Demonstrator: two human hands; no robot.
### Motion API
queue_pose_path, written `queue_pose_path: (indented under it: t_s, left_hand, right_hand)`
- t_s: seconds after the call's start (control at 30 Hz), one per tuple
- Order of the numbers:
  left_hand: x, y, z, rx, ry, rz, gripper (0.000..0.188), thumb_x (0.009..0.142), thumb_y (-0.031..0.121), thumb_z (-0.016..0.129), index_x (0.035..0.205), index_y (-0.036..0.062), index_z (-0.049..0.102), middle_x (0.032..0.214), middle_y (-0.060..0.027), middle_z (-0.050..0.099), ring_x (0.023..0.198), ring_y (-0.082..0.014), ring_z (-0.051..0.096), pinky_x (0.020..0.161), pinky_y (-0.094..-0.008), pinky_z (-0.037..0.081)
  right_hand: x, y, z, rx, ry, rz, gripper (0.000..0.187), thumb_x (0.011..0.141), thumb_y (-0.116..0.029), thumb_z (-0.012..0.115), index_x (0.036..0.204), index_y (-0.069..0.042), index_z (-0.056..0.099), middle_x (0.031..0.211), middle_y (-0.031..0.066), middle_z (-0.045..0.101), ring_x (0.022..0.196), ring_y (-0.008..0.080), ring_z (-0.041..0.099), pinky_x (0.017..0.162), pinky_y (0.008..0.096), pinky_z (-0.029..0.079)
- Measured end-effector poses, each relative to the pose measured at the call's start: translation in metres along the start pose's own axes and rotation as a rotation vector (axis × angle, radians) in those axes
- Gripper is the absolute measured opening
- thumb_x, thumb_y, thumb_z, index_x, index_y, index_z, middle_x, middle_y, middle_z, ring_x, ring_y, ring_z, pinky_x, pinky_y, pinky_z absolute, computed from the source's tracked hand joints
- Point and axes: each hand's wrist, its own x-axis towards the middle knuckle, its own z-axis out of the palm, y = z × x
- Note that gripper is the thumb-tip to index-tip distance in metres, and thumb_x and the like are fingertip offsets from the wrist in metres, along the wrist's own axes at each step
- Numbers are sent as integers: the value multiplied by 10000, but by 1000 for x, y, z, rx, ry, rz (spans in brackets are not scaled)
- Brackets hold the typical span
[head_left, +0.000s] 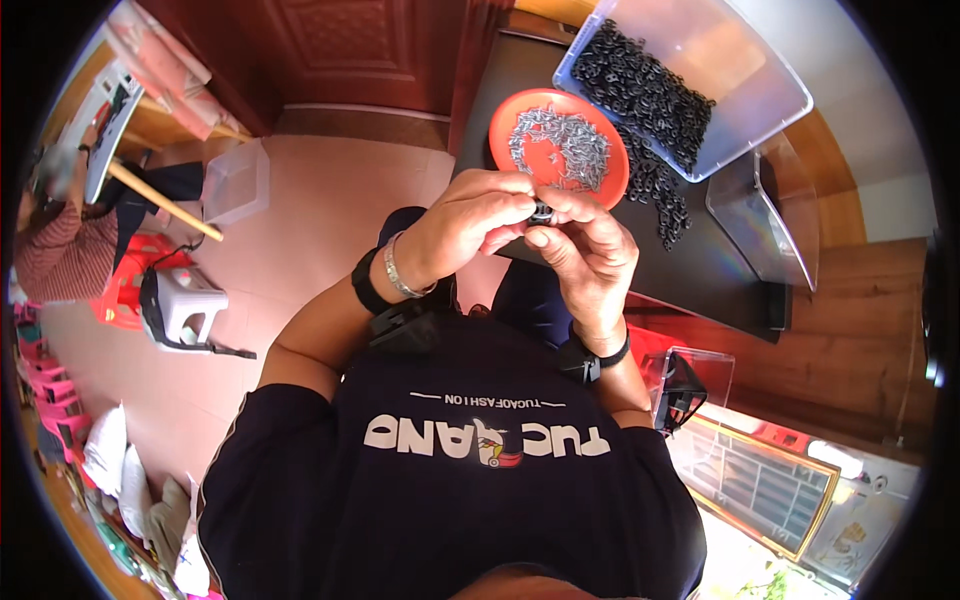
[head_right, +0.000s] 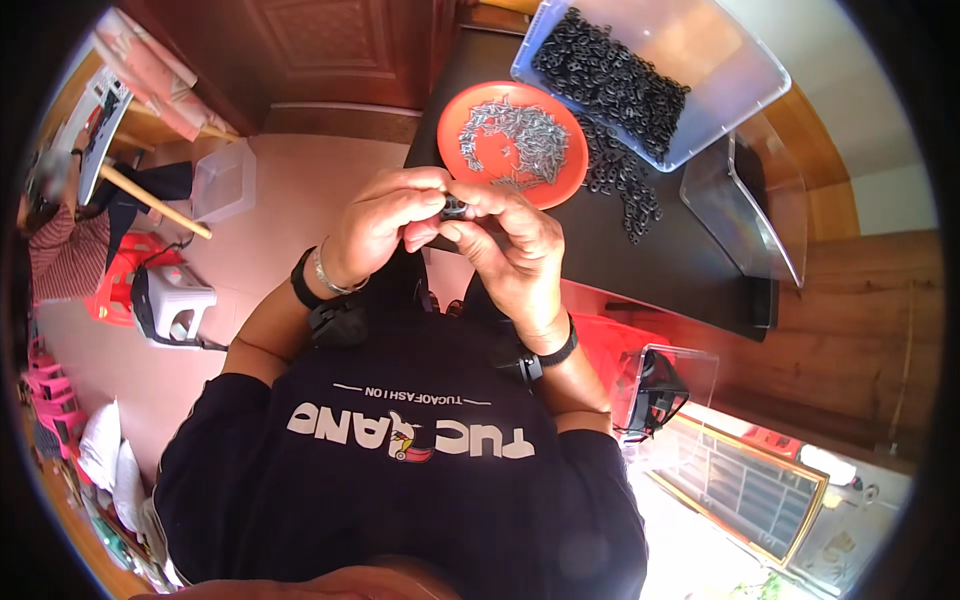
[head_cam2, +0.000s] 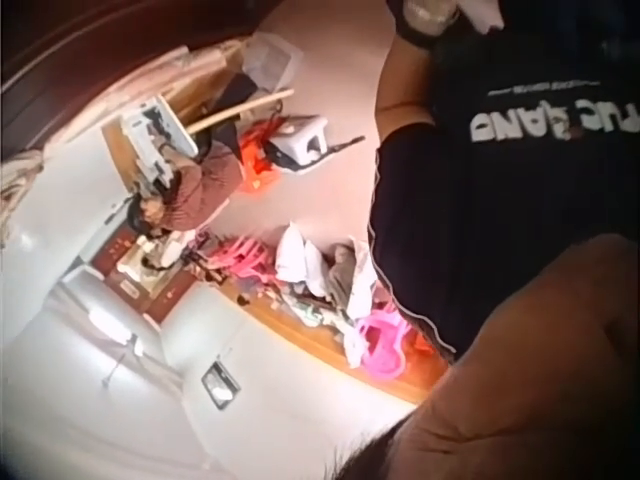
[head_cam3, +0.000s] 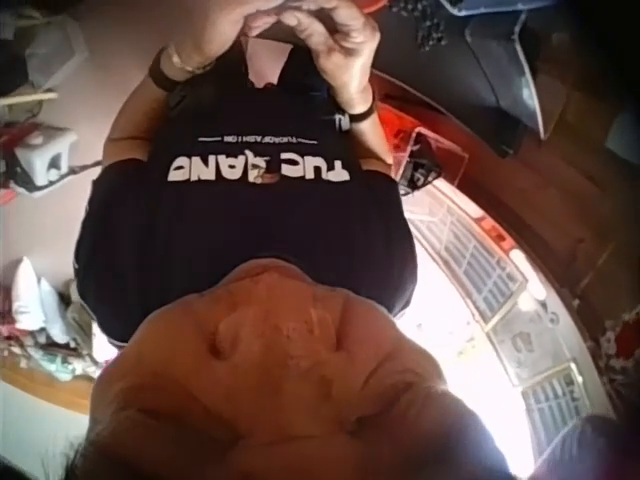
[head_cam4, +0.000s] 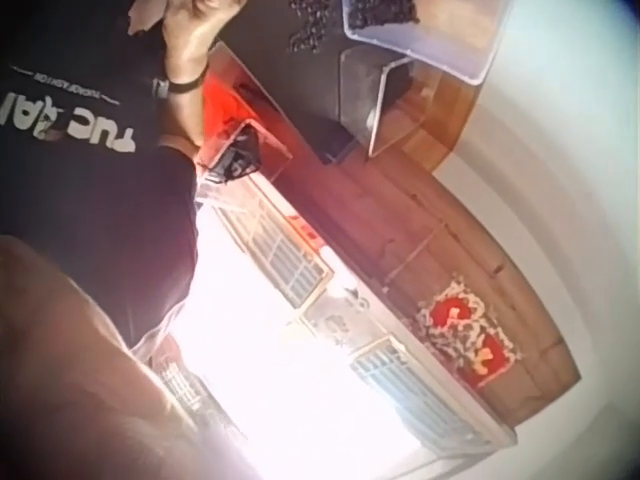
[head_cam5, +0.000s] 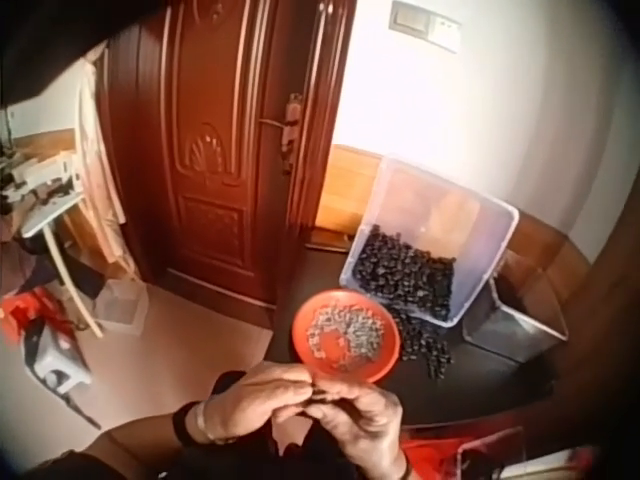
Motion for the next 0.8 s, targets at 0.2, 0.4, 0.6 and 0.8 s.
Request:
queue_pose_path:
  t_s: [0.2, 0.4, 0.6, 0.8]
  left_hand:
    - [-3, 11, -8, 459, -92, 192, 327, 943, 287, 464, 875, -22, 545, 616, -40, 448, 559, -109, 428, 513, -256, 345]
    - [-6, 5, -9, 929, -30, 577, 245, 904, 207, 527, 979, -25, 499, 737, -125, 519, 586, -210, 500, 558, -320, 423]
    - [-1, -11, -8, 1070, 3, 840, 246, 857, 173, 549, 1014, -15, 520, 850, -160, 590, 717, -335, 572, 647, -412, 450]
    - [3, -25, -1, 1036, 85, 964, 240, 851, 149, 550, 1003, -34, 521, 868, -185, 591, 699, -346, 571, 640, -420, 459]
  right_hand:
    - [-1, -2, 1, 117, 20, 21, 361, 794, 80, 665, 1143, 16, 601, 978, 51, 631, 870, 101, 604, 784, 232, 517]
    - [-3, -8, 0, 166, 42, 68, 367, 753, 48, 721, 1107, -13, 643, 886, 14, 609, 811, 77, 570, 741, 226, 501]
    - [-9, -14, -5, 227, -2, 74, 344, 786, 70, 678, 1121, 22, 614, 912, 53, 627, 791, 98, 608, 720, 222, 522]
    - [-9, -20, -6, 240, -7, 37, 337, 788, 58, 681, 1117, 30, 613, 899, 53, 629, 771, 98, 608, 702, 217, 519]
